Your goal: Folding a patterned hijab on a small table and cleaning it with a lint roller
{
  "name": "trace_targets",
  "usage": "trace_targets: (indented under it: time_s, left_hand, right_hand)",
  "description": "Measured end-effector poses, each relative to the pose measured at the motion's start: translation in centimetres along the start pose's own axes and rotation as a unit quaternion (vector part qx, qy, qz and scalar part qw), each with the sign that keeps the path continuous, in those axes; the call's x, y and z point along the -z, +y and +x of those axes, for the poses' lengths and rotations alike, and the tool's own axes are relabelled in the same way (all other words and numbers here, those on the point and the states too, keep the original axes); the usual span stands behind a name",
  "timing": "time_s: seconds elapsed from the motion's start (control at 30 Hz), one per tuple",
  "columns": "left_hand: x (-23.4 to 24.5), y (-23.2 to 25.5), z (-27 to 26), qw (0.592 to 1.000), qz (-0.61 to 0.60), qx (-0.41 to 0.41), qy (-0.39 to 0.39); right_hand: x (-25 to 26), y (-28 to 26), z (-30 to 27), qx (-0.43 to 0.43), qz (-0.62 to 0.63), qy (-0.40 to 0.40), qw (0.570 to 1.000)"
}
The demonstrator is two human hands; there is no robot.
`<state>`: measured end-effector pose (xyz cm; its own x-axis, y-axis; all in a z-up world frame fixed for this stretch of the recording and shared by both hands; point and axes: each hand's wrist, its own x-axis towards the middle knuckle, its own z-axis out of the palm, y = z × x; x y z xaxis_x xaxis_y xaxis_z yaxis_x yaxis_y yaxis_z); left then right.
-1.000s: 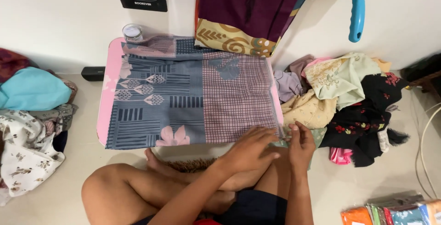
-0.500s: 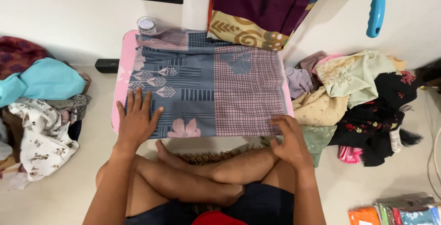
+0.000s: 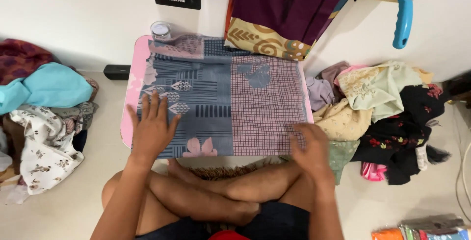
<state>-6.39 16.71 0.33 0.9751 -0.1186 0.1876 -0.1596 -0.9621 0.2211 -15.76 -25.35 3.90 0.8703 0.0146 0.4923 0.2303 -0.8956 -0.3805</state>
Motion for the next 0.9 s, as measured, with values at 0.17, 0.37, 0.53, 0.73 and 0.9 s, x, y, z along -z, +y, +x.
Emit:
trace_targets:
  time_s: [0.17,0.37,0.53,0.73,0.9]
  left_hand:
    - [-2.4,2.2,3.5,0.999,-0.015,-0.027,-0.017]
    - [-3.5,2.2,4.1,0.997,-0.029,-0.002,-0.073]
    - [-3.5,2.5,4.0,0.995,-0.021,0.016,-0.096]
    - [-3.9,2.7,4.9,0.995,-0.022,0.026,-0.098]
    - [-5.4,2.7,6.7,0.998,-0.064,0.002,-0.018]
  right_hand:
    - [-7.7,-11.3,6.7,0.018,0.096,-0.070,0.993]
    - [-11.2,-9.2,8.3,-0.058,-0.017,-0.249,0.967]
    - [-7.6,-1.6,6.3,-0.134,-0.082,-0.212,0.965]
    - [-7.7,3.7,7.4,-0.164,-0.126,-0.249,0.946]
    - [-10.2,7.2,10.0,-0.145,-0.113,-0.234,0.955]
